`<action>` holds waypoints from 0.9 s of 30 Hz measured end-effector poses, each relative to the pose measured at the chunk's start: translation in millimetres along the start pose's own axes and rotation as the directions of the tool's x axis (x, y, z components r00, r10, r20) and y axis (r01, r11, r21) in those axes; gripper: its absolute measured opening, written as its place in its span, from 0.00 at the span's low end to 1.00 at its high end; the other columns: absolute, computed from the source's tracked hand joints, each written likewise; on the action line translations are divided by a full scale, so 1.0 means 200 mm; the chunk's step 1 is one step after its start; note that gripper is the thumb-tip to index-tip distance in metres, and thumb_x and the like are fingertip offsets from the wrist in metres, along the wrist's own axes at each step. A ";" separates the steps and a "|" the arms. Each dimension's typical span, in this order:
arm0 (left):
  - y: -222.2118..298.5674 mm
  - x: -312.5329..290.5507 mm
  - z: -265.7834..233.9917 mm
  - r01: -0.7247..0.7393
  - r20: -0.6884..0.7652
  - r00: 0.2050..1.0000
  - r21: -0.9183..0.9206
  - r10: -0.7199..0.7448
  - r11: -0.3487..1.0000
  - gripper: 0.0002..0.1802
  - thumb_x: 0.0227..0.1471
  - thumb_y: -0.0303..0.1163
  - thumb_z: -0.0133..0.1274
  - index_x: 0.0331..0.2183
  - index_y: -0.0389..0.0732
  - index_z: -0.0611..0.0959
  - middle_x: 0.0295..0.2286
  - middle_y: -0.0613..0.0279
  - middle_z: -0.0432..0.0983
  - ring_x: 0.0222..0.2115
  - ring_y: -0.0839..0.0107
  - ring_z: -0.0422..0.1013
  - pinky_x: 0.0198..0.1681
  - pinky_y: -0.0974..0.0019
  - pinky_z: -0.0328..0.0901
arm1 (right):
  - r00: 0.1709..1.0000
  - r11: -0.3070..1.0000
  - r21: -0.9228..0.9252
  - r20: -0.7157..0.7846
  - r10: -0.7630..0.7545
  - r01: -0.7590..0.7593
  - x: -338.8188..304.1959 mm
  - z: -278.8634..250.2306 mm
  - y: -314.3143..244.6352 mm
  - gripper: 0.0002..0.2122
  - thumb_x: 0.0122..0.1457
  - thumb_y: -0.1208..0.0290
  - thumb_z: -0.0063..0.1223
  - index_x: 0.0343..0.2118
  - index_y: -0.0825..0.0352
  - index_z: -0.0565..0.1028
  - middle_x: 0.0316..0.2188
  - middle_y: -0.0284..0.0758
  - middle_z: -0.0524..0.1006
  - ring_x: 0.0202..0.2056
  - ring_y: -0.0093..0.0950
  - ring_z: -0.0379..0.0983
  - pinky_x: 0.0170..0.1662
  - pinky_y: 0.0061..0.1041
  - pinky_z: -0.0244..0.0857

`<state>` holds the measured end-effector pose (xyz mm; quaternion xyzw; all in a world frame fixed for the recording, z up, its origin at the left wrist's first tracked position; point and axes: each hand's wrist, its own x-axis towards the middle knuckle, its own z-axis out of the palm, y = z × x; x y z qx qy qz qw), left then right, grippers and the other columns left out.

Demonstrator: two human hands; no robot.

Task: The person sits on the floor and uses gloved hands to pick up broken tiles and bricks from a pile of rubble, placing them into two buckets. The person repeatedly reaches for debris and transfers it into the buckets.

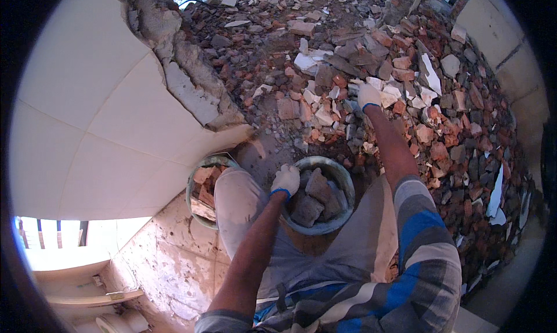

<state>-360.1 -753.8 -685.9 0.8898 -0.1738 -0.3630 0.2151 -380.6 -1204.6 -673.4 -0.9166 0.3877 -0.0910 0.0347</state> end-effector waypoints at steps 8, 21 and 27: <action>-0.01 0.03 0.03 -0.024 -0.038 0.999 -0.008 0.023 1.000 0.32 0.68 0.52 0.36 0.58 0.37 0.73 0.56 0.28 0.71 0.58 0.31 0.69 0.63 0.39 0.64 | 0.995 0.988 -0.152 -0.090 -0.040 0.026 -0.17 -0.19 0.06 0.14 0.64 0.58 0.54 0.46 0.61 0.82 0.38 0.46 0.85 0.43 0.50 0.82 0.44 0.50 0.74; -0.02 0.05 0.04 -0.087 -0.017 0.996 0.080 0.089 0.993 0.31 0.68 0.49 0.34 0.57 0.36 0.74 0.58 0.30 0.70 0.57 0.31 0.70 0.63 0.40 0.63 | 0.977 0.903 0.430 0.183 -0.108 0.019 -0.91 -0.88 0.05 0.23 0.65 0.54 0.55 0.53 0.70 0.81 0.47 0.50 0.84 0.51 0.43 0.81 0.56 0.37 0.71; -0.06 0.10 0.08 -0.067 0.007 0.998 0.041 0.066 0.997 0.32 0.67 0.50 0.34 0.56 0.35 0.76 0.57 0.32 0.72 0.56 0.31 0.71 0.64 0.40 0.63 | 0.940 0.808 0.585 0.310 -0.143 -0.070 -1.24 -1.17 -0.19 0.22 0.66 0.56 0.56 0.52 0.71 0.81 0.48 0.46 0.85 0.52 0.36 0.81 0.58 0.32 0.69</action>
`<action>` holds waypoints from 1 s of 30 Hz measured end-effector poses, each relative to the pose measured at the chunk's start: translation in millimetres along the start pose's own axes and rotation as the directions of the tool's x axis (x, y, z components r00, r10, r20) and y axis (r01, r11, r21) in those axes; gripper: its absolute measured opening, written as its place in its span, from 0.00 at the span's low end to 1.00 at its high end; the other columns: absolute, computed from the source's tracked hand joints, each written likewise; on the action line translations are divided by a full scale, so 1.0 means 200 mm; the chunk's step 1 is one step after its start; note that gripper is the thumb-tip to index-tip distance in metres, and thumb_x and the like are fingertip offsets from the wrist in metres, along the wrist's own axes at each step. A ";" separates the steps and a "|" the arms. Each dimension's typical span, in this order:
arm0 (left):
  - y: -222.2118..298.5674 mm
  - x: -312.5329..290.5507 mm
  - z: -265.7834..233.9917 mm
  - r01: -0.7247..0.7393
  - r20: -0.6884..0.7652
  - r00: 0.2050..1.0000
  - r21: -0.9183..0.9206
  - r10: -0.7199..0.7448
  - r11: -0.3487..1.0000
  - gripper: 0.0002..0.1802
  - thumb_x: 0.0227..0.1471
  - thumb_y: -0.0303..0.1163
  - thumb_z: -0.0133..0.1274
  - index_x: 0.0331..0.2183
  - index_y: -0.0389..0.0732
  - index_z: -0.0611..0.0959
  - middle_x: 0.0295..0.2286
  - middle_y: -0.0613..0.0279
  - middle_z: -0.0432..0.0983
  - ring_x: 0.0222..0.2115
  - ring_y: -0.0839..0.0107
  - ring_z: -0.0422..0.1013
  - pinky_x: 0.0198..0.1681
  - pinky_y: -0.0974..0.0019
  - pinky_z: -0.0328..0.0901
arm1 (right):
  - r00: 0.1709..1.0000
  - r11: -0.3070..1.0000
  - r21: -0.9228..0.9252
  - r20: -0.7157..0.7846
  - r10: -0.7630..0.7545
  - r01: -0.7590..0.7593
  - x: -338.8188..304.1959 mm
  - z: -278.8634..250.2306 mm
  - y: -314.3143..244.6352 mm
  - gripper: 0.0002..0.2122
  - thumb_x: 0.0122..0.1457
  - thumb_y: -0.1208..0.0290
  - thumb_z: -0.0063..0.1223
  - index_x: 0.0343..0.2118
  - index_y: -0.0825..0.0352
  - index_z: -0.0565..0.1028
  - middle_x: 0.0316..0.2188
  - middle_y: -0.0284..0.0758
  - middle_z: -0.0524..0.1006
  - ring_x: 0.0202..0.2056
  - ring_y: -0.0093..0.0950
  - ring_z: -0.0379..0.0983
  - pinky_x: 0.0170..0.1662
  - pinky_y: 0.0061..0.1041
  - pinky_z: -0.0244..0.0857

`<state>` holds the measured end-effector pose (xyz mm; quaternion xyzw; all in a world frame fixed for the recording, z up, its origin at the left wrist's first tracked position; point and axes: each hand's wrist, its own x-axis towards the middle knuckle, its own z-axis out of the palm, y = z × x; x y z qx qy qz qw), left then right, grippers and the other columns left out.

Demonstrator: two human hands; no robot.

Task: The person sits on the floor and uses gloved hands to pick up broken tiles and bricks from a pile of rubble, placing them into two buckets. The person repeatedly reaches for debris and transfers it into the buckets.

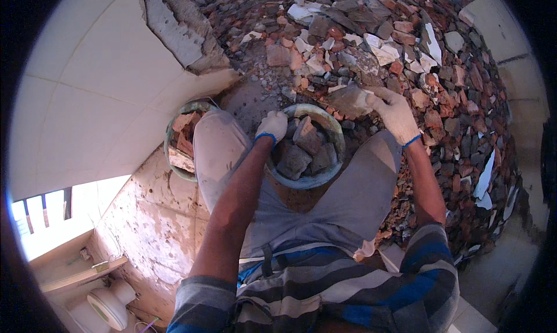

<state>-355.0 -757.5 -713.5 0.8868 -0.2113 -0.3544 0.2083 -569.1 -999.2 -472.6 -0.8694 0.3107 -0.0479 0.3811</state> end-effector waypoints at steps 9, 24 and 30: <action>-0.11 0.15 0.09 -0.242 0.046 0.970 0.180 0.237 0.954 0.25 0.67 0.42 0.37 0.52 0.35 0.79 0.54 0.36 0.74 0.54 0.32 0.73 0.59 0.39 0.68 | 0.992 0.992 -0.038 -0.048 -0.120 0.118 -0.18 0.23 -0.06 0.19 0.64 0.57 0.56 0.48 0.67 0.83 0.45 0.49 0.83 0.49 0.47 0.80 0.53 0.41 0.73; -0.04 0.06 0.04 -0.152 0.055 0.988 0.170 0.145 0.974 0.32 0.67 0.48 0.35 0.57 0.34 0.76 0.58 0.34 0.73 0.59 0.33 0.69 0.64 0.40 0.63 | 0.913 0.911 -0.301 0.374 -0.160 0.283 -0.17 0.59 0.12 0.26 0.65 0.52 0.54 0.57 0.69 0.75 0.48 0.55 0.80 0.49 0.54 0.77 0.53 0.50 0.70; -0.14 0.21 0.14 -0.121 0.078 0.990 0.084 0.114 0.989 0.33 0.66 0.50 0.35 0.57 0.35 0.77 0.59 0.32 0.71 0.60 0.34 0.68 0.65 0.42 0.62 | 0.906 0.890 -0.372 0.413 -0.096 0.263 -0.15 0.57 0.08 0.26 0.66 0.49 0.53 0.55 0.67 0.77 0.46 0.55 0.81 0.47 0.54 0.78 0.52 0.51 0.71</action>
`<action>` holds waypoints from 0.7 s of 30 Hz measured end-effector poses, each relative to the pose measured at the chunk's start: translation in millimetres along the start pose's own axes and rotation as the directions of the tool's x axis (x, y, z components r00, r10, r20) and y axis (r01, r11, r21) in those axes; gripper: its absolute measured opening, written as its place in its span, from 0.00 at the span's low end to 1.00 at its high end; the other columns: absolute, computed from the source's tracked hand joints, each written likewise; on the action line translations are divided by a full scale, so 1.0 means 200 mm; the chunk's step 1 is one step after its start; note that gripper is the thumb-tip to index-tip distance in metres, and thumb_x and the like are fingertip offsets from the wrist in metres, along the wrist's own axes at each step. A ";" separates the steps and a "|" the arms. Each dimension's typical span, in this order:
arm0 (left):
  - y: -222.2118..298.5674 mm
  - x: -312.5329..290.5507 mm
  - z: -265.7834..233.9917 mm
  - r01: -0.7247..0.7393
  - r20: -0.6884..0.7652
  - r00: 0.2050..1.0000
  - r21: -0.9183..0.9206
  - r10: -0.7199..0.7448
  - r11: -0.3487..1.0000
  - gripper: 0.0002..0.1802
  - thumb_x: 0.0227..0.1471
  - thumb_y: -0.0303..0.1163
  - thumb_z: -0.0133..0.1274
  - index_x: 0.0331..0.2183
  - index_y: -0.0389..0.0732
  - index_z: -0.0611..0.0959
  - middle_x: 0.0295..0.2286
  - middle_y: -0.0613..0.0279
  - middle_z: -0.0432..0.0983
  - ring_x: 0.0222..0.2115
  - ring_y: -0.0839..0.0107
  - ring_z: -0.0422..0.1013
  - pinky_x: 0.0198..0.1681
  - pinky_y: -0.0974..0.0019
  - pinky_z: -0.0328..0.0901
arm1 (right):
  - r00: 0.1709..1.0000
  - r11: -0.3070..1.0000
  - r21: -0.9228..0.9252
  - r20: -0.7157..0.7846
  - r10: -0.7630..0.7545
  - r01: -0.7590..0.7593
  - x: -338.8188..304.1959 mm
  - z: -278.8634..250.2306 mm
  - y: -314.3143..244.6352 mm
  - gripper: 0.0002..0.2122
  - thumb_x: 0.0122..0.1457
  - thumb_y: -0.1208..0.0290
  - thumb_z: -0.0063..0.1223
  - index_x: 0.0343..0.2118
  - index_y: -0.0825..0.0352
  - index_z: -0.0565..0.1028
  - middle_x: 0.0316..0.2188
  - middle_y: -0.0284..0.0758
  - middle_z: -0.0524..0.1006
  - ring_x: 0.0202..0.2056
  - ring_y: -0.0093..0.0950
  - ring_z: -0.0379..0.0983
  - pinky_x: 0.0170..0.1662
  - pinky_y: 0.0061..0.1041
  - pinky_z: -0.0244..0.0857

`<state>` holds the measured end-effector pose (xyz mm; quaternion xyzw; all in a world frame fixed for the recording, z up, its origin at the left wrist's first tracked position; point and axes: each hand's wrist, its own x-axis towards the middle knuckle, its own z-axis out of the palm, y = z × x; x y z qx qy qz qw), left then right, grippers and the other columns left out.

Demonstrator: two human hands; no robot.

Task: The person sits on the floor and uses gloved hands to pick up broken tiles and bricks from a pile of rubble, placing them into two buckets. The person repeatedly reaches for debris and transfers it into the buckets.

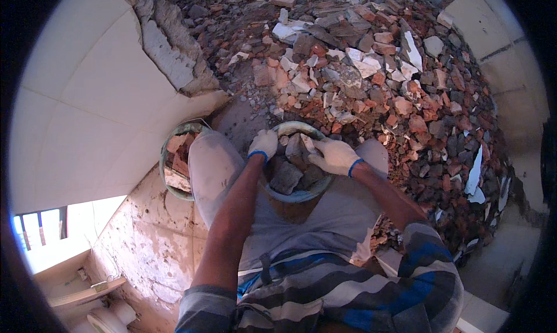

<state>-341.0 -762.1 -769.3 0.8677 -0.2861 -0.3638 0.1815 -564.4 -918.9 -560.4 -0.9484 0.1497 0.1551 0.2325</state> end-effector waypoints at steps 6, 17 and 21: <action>0.13 -0.23 -0.13 0.162 -0.031 0.985 -0.174 -0.170 0.971 0.37 0.64 0.54 0.39 0.63 0.36 0.70 0.60 0.28 0.68 0.60 0.33 0.67 0.66 0.42 0.60 | 0.995 0.999 -0.006 0.085 -0.047 0.048 0.14 -0.11 0.10 0.24 0.65 0.46 0.52 0.47 0.65 0.82 0.42 0.51 0.83 0.46 0.52 0.80 0.51 0.49 0.72; 0.28 -0.42 -0.27 0.262 0.036 0.965 -0.220 -0.261 0.940 0.48 0.61 0.56 0.47 0.72 0.39 0.56 0.67 0.28 0.55 0.66 0.32 0.60 0.70 0.43 0.56 | 0.926 0.960 -0.222 -0.370 0.076 -0.168 0.96 -0.04 0.35 0.26 0.61 0.56 0.59 0.60 0.62 0.74 0.50 0.50 0.79 0.49 0.51 0.79 0.49 0.50 0.74; 0.27 -0.42 -0.26 0.274 0.033 0.961 -0.214 -0.273 0.938 0.52 0.59 0.57 0.50 0.73 0.40 0.53 0.68 0.30 0.54 0.67 0.33 0.58 0.70 0.44 0.55 | 0.891 0.878 -0.399 -0.450 0.064 -0.265 1.24 0.04 0.36 0.22 0.59 0.63 0.57 0.58 0.55 0.77 0.49 0.47 0.79 0.45 0.50 0.79 0.46 0.49 0.74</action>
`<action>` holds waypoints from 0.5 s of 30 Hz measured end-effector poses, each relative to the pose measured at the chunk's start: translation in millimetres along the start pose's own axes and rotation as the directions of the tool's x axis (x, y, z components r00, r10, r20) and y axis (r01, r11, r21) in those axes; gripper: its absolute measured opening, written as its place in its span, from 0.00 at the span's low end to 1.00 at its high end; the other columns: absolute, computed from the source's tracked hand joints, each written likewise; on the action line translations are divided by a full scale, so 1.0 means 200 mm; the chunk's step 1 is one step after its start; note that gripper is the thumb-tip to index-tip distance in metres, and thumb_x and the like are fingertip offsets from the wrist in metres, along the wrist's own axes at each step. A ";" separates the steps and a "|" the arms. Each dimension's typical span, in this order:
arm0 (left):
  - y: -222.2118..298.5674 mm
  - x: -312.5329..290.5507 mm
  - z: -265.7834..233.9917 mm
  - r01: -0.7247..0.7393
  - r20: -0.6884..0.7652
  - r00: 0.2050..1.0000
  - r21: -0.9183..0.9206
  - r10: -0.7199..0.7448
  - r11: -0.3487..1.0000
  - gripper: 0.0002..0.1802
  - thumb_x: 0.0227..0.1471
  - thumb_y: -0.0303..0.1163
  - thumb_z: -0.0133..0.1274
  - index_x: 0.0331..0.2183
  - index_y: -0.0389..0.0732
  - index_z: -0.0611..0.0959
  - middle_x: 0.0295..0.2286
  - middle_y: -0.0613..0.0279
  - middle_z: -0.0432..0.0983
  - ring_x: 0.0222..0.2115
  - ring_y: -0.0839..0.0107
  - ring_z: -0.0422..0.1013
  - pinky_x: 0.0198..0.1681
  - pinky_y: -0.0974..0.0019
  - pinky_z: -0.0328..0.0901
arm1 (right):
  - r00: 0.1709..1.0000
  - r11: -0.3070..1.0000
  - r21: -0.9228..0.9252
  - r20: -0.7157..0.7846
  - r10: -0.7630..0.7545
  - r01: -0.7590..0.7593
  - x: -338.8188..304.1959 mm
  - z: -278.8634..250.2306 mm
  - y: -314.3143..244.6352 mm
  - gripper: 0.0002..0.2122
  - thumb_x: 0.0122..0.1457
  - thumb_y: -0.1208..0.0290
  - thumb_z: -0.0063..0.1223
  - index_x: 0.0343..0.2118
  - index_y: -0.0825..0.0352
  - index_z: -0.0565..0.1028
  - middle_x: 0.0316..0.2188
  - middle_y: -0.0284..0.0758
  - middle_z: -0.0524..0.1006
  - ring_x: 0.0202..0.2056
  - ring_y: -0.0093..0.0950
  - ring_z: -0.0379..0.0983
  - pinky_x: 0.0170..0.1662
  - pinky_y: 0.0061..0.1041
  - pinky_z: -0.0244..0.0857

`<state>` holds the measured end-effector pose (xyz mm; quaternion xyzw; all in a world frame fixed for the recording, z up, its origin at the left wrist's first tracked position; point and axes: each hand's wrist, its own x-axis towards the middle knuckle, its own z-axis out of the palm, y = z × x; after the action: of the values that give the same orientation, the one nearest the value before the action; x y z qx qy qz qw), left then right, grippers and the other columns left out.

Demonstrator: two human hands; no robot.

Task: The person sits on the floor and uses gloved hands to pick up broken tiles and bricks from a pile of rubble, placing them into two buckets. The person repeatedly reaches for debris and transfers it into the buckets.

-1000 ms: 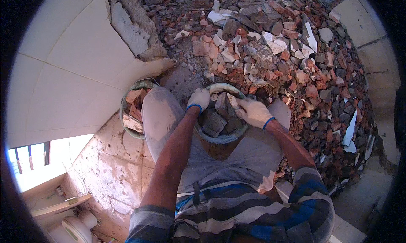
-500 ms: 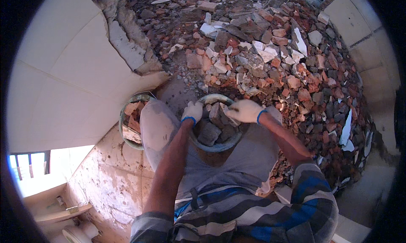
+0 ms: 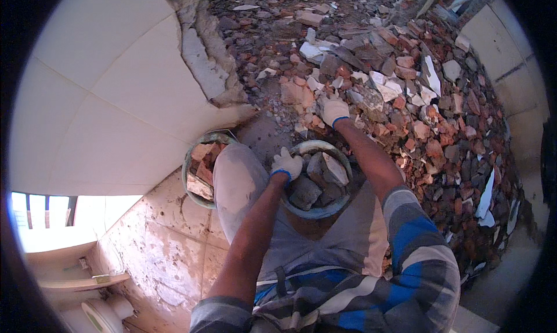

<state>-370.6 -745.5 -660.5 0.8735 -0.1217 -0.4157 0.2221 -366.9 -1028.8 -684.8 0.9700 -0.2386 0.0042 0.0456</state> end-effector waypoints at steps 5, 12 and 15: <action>0.01 -0.02 0.00 0.019 0.002 1.000 0.009 -0.019 1.000 0.54 0.58 0.57 0.51 0.74 0.41 0.50 0.68 0.32 0.53 0.67 0.34 0.58 0.70 0.44 0.55 | 0.999 0.999 0.019 -0.026 -0.043 0.044 0.11 0.08 -0.06 0.17 0.59 0.65 0.56 0.51 0.56 0.80 0.47 0.45 0.79 0.46 0.47 0.78 0.46 0.50 0.72; 0.03 -0.04 -0.02 0.025 0.003 1.000 0.006 -0.025 1.000 0.52 0.58 0.53 0.51 0.74 0.42 0.51 0.67 0.34 0.55 0.66 0.34 0.59 0.69 0.42 0.56 | 0.971 0.980 -0.091 -0.145 -0.189 0.177 0.14 0.06 -0.03 0.08 0.60 0.67 0.53 0.38 0.57 0.83 0.40 0.40 0.80 0.45 0.43 0.78 0.45 0.48 0.71; 0.03 -0.06 -0.03 0.017 0.018 1.000 0.012 -0.017 1.000 0.52 0.58 0.54 0.50 0.74 0.41 0.50 0.67 0.31 0.55 0.66 0.34 0.60 0.69 0.45 0.56 | 0.942 0.972 -0.052 -0.242 -0.234 0.228 0.11 0.05 0.04 0.08 0.58 0.67 0.53 0.37 0.57 0.83 0.38 0.39 0.81 0.43 0.43 0.78 0.44 0.47 0.72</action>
<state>-372.6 -745.2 -645.9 0.8721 -0.1189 -0.4245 0.2122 -350.6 -1046.7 -692.8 0.9826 -0.1159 0.1164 0.0863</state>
